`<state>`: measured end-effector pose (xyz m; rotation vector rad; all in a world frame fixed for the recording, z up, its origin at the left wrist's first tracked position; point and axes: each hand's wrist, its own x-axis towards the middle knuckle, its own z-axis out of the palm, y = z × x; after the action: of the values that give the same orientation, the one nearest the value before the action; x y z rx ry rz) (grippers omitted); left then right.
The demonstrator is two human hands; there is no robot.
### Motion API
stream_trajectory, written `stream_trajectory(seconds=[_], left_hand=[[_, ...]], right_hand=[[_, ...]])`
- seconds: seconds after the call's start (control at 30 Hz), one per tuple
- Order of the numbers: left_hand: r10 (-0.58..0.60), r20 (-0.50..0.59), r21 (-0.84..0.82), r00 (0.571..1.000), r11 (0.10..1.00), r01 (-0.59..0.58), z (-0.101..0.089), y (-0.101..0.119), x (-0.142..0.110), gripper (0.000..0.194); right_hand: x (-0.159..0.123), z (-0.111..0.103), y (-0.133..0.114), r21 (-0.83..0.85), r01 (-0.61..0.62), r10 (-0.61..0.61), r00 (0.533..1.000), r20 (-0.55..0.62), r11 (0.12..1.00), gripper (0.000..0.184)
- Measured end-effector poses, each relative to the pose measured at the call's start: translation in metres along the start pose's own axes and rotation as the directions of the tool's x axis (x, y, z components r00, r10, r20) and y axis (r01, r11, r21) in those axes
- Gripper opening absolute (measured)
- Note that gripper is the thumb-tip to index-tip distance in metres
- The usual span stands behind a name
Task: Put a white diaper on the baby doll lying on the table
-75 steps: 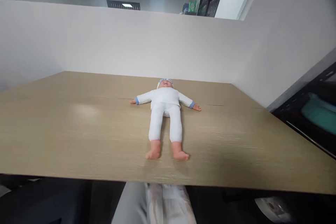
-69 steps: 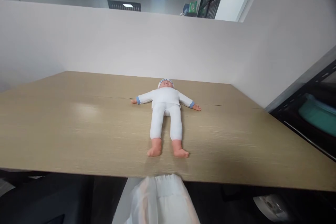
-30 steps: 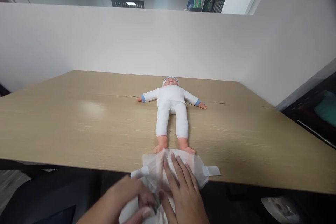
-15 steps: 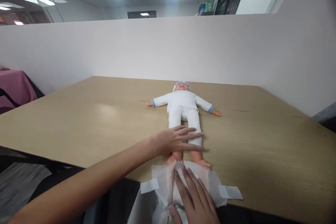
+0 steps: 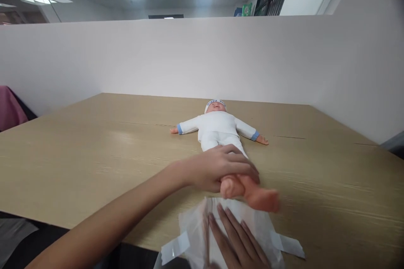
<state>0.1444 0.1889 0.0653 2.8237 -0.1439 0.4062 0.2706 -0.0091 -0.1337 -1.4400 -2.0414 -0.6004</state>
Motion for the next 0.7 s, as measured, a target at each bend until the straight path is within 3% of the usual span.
stream_trajectory(seconds=[0.13, 0.3, 0.43, 0.57, 0.7], left_hand=[[-0.036, -0.087, -0.176, 0.996, 0.984, 0.020, -0.037, -0.005, 0.012, 0.029], [-0.089, -0.137, -0.338, 0.987, 0.940, 0.038, -0.063, -0.019, 0.017, 0.036], [-0.111, -0.146, -0.381, 0.983, 0.923, 0.048, -0.077, -0.021, 0.015, 0.038], [-0.158, -0.183, -0.378, 0.970, 0.922, 0.079, -0.082, -0.020, 0.014, 0.044], [-0.211, -0.187, -0.361, 0.960, 0.923, 0.132, -0.084, -0.016, 0.011, 0.041]], right_hand=[[0.030, -0.003, 0.025, 0.052, 0.091, -0.099, 0.979, 0.177, 0.994, 0.076], [0.072, -0.008, 0.030, 0.121, -0.107, 0.060, 0.938, 0.341, 0.987, 0.063], [0.100, 0.004, 0.040, 0.163, -0.196, 0.111, 0.900, 0.421, 0.967, 0.058], [0.135, 0.031, 0.065, 0.188, -0.160, 0.066, 0.901, 0.429, 0.969, 0.057], [0.177, 0.062, 0.093, 0.222, -0.082, 0.009, 0.949, 0.314, 0.972, 0.045]])
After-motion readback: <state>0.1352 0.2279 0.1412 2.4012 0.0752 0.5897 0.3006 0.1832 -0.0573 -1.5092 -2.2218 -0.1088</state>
